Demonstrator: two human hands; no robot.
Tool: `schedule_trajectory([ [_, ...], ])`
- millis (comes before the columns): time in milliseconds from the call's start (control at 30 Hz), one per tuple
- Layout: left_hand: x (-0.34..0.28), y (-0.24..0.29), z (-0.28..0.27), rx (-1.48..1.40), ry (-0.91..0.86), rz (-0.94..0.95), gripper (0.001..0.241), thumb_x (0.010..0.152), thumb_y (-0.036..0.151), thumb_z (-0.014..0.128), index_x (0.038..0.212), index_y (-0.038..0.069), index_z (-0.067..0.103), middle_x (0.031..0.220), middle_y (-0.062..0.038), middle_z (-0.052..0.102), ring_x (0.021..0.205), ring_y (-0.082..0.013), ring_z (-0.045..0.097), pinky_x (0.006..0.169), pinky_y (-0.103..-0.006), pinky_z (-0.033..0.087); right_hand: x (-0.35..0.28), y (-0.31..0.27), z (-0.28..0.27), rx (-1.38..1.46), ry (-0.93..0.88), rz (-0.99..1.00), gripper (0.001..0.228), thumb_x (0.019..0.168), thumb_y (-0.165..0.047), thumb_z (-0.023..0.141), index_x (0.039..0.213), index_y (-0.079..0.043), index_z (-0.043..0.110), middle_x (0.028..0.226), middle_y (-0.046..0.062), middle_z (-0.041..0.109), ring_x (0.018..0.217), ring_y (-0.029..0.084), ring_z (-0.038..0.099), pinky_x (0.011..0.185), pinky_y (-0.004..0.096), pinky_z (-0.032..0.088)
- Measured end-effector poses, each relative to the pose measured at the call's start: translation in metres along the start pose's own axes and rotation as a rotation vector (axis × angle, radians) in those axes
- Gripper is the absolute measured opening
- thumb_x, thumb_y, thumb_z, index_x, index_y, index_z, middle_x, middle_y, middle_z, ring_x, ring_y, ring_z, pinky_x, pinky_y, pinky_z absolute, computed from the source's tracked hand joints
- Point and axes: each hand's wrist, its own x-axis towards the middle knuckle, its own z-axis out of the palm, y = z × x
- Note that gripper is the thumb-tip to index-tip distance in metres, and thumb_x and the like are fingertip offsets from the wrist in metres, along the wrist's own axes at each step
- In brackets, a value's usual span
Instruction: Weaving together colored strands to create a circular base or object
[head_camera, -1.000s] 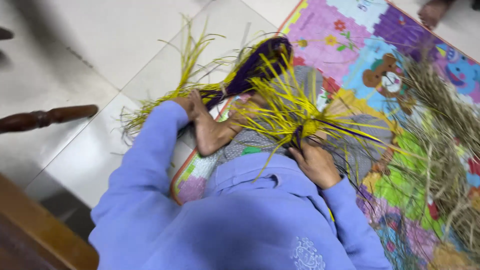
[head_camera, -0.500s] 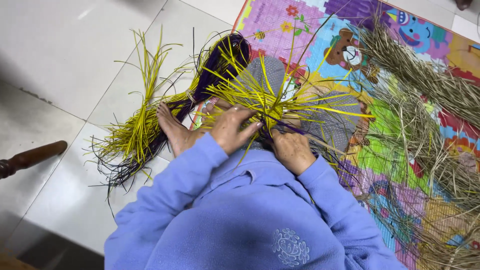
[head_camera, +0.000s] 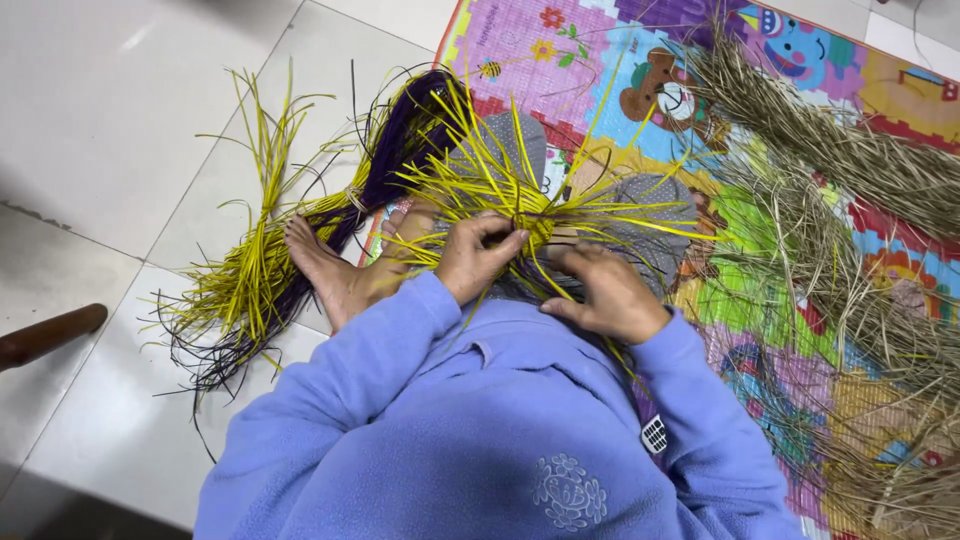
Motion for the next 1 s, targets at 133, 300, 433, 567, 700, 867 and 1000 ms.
schedule_trajectory([
  [133, -0.01, -0.014, 0.005, 0.01, 0.016, -0.104, 0.007, 0.071, 0.016, 0.068, 0.071, 0.01, 0.064, 0.063, -0.006, 0.061, 0.064, -0.0138, 0.057, 0.06, -0.027, 0.044, 0.003, 0.01, 0.016, 0.339, 0.222, -0.114, 0.026, 0.071, -0.015, 0.064, 0.093, -0.003, 0.057, 0.08, 0.02, 0.059, 0.079, 0.04, 0.056, 0.071, 0.045, 0.043],
  [300, -0.016, -0.03, 0.014, -0.154, 0.077, -0.228, 0.01, 0.069, 0.01, 0.067, 0.074, 0.007, 0.059, 0.061, -0.002, 0.057, 0.057, -0.0061, 0.051, 0.05, -0.0154, 0.043, 0.02, 0.017, 0.048, 0.303, 0.483, -0.165, 0.02, 0.08, -0.007, 0.055, 0.099, -0.006, 0.058, 0.082, 0.011, 0.057, 0.077, 0.031, 0.056, 0.068, 0.038, 0.045],
  [433, -0.019, -0.014, 0.013, -0.151, 0.124, -0.191, 0.013, 0.069, 0.009, 0.068, 0.073, 0.006, 0.056, 0.061, -0.005, 0.056, 0.057, -0.0091, 0.052, 0.05, -0.0176, 0.042, 0.023, 0.014, 0.053, 0.332, 0.489, -0.136, 0.021, 0.08, -0.004, 0.053, 0.1, -0.006, 0.057, 0.077, 0.01, 0.055, 0.073, 0.03, 0.055, 0.066, 0.038, 0.045],
  [567, -0.02, 0.011, 0.007, -0.037, 0.13, -0.027, 0.01, 0.069, 0.009, 0.068, 0.075, 0.006, 0.06, 0.064, -0.008, 0.059, 0.062, -0.0161, 0.057, 0.055, -0.024, 0.046, 0.022, 0.01, 0.049, 0.377, 0.49, -0.124, 0.015, 0.081, -0.004, 0.052, 0.096, -0.004, 0.057, 0.076, 0.013, 0.054, 0.071, 0.032, 0.055, 0.064, 0.039, 0.044],
  [700, -0.021, 0.037, 0.004, 0.092, 0.078, 0.108, 0.009, 0.069, 0.006, 0.065, 0.077, 0.011, 0.065, 0.068, -0.008, 0.062, 0.065, -0.0242, 0.06, 0.062, -0.0304, 0.048, 0.018, 0.007, 0.051, 0.477, 0.567, -0.099, 0.016, 0.079, -0.005, 0.059, 0.094, -0.007, 0.063, 0.075, 0.011, 0.055, 0.07, 0.025, 0.056, 0.063, 0.034, 0.044],
  [867, -0.02, 0.018, 0.012, 0.033, 0.078, 0.036, 0.009, 0.067, 0.007, 0.065, 0.075, 0.009, 0.064, 0.064, -0.008, 0.059, 0.062, -0.0208, 0.057, 0.059, -0.0298, 0.045, 0.01, 0.033, 0.065, 0.602, 0.517, -0.038, 0.01, 0.074, -0.009, 0.066, 0.082, -0.005, 0.061, 0.067, 0.007, 0.052, 0.061, 0.016, 0.051, 0.058, 0.029, 0.043],
  [1000, -0.024, -0.012, 0.018, 0.056, 0.125, -0.126, 0.006, 0.064, 0.013, 0.067, 0.069, 0.011, 0.063, 0.055, -0.003, 0.056, 0.055, -0.0119, 0.053, 0.054, -0.0241, 0.043, -0.003, 0.039, 0.069, 0.712, 0.318, 0.049, 0.009, 0.074, -0.011, 0.064, 0.077, -0.004, 0.06, 0.057, 0.003, 0.05, 0.056, 0.012, 0.046, 0.051, 0.027, 0.039],
])
